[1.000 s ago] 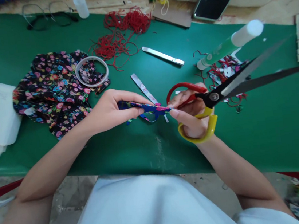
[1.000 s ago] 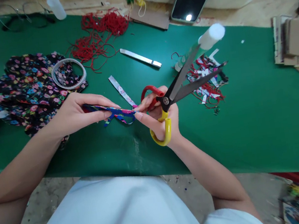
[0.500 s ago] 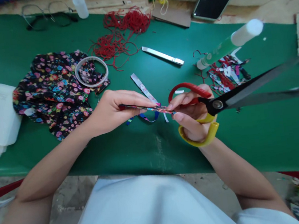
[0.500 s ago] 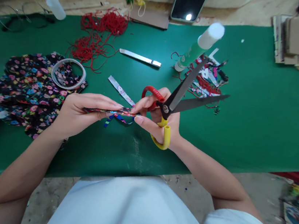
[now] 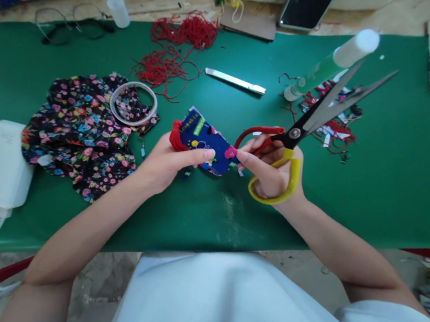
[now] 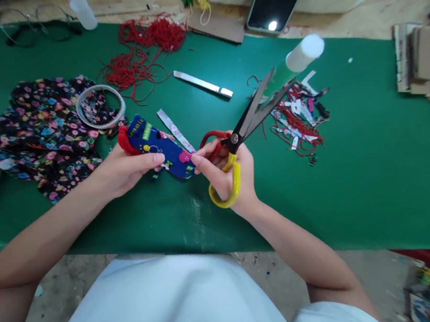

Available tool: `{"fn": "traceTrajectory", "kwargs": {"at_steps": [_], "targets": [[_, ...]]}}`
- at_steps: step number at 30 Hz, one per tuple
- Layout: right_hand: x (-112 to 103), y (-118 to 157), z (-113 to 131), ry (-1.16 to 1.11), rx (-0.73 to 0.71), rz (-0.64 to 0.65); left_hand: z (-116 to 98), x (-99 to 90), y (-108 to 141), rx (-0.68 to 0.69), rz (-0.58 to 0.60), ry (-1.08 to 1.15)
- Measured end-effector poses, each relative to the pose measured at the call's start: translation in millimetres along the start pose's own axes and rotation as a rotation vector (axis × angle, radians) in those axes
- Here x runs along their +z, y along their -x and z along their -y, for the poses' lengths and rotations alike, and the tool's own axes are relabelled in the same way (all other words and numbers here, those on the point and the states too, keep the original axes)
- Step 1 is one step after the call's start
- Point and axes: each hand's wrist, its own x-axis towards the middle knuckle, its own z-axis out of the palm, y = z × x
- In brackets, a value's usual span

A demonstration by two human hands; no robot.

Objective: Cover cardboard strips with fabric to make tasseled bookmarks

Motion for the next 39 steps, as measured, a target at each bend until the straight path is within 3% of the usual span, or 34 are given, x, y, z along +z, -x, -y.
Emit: {"fn": "traceTrajectory", "kwargs": {"at_steps": [4, 9, 13, 16, 19, 24, 31, 39], "targets": [[3.1, 1.1, 2.4, 0.049, -0.042, 0.065, 12.2, 13.3, 4.9, -0.005, -0.018, 0.073], [-5.2, -3.5, 6.9, 0.245, -0.242, 0.118, 3.3, 14.1, 6.9, 0.056, -0.012, 0.141], [-18.1, -11.3, 8.7, 0.633, -0.444, 0.091, -7.5, 11.2, 6.2, 0.149, 0.023, 0.217], [-24.3, -15.3, 9.5, 0.952, -0.586, 0.054, -8.3, 6.9, 4.3, 0.283, -0.016, 0.148], [-28.2, -17.1, 7.9, 1.127, -0.646, 0.02, -4.8, 0.9, 1.5, 0.416, -0.029, 0.041], [-31.9, -18.5, 3.5, 1.192, -0.679, -0.022, 1.6, -3.0, -0.9, 0.477, -0.093, -0.075], [-31.8, -18.8, 6.7, 1.229, -0.806, -0.043, 5.4, -3.9, 0.1, 0.461, -0.056, -0.003], [-30.8, -18.0, 9.4, 1.235, -0.79, -0.033, 4.1, -5.2, -0.7, 0.434, -0.038, -0.043]]}}
